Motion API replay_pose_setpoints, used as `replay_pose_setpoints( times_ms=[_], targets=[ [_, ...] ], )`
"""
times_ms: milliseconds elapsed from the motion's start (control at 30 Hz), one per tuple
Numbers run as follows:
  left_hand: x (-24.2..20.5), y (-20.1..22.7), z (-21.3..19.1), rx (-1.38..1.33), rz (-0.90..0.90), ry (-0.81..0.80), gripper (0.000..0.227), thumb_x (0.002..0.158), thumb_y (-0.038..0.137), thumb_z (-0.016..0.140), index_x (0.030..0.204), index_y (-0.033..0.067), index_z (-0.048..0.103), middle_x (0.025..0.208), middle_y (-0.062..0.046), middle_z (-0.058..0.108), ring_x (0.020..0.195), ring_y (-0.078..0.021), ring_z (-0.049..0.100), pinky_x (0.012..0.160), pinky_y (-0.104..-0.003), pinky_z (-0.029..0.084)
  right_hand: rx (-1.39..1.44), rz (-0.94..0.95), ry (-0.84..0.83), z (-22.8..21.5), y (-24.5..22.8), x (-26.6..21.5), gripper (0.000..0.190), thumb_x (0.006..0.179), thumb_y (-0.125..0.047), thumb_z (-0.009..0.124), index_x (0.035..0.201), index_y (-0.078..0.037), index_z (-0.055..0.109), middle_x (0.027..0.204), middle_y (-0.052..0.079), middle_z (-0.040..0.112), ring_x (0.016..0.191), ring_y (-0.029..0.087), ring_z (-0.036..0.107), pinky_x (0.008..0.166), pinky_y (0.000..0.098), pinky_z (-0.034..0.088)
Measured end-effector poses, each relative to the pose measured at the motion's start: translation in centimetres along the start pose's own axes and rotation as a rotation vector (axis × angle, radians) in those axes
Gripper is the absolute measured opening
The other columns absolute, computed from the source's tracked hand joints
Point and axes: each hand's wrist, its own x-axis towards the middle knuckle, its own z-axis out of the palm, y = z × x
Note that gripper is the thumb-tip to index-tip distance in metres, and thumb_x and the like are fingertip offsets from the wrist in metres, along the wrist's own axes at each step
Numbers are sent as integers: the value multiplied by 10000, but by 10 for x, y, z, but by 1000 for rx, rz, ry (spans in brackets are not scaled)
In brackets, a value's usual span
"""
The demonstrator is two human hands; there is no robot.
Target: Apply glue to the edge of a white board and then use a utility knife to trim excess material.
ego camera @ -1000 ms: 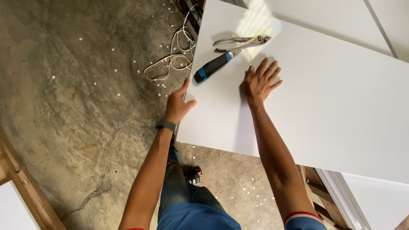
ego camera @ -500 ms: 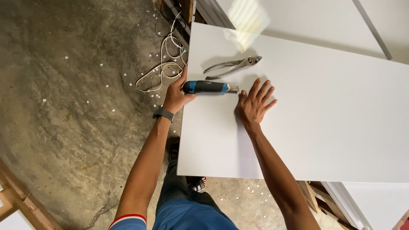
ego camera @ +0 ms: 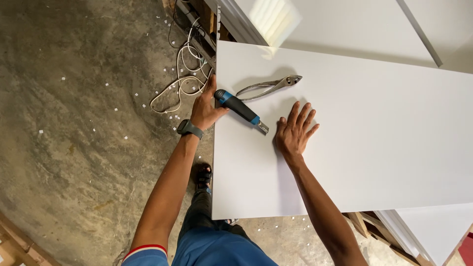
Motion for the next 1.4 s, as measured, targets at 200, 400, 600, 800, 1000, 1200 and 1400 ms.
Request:
replay_pose_setpoints(
  times_ms=[200, 400, 600, 800, 1000, 1200, 1400],
  targets=[
    [28, -1, -7, 2, -30, -46, 1187, 699, 161, 842, 1617, 45, 97, 1648, -249, 244, 1538, -360, 268, 1264, -415, 254, -13, -15, 40, 11, 8, 2, 660, 1073, -418, 260, 1647, -120, 129, 1708, 214, 11, 1562, 457, -41, 1178, 718, -54],
    [58, -7, -15, 10, -15, -105, 1193, 683, 67, 779, 1618, 89, 39, 1675, -234, 200, 1548, -368, 224, 1258, -439, 232, 169, 8, 77, 30, 10, -1, 642, 1061, -505, 277, 1582, -144, 373, 1693, 178, 173, 1563, 439, 37, 1186, 705, -33],
    [81, -36, 0, 25, 61, -38, 1125, 841, 124, 790, 1632, 131, -10, 1687, -196, 193, 1553, -369, 228, 1273, -433, 237, 29, -43, -65, 2, -132, -10, 657, 888, -564, 679, 1252, -24, 589, 1179, 246, 569, 1069, 369, 511, 885, 550, 423],
    [85, -36, -6, -23, 4, -93, 1167, 786, 57, 740, 1666, 185, -16, 1734, -154, 174, 1593, -327, 219, 1312, -423, 238, 68, -27, -60, 37, -118, 9, 422, 881, -321, 755, 1153, -48, 582, 999, 117, 637, 862, 254, 629, 815, 440, 472],
    [97, -7, -31, -93, -49, -209, 1251, 770, 190, 830, 1624, 236, -83, 1735, -104, 52, 1590, -293, 121, 1287, -465, 182, 59, -158, 247, 9, -13, -31, 405, 804, -211, 801, 1124, -52, 611, 1028, 141, 650, 925, 337, 628, 788, 499, 449],
    [112, 2, -36, -60, -77, -275, 1358, 708, 165, 869, 1583, 199, -170, 1703, -108, -133, 1582, -294, -10, 1250, -484, 97, -56, 164, 312, -16, 93, -23, 409, 859, -262, 811, 1133, -30, 614, 1047, 179, 641, 962, 369, 614, 840, 522, 452],
    [104, 40, -49, -30, -203, -252, 1310, 673, 90, 855, 1610, 222, -50, 1721, -95, 59, 1574, -277, 97, 1256, -455, 147, -1, 386, 190, -32, 95, 5, 498, 919, -334, 731, 1192, 34, 537, 1052, 202, 622, 941, 352, 630, 818, 508, 504]
  ],
)
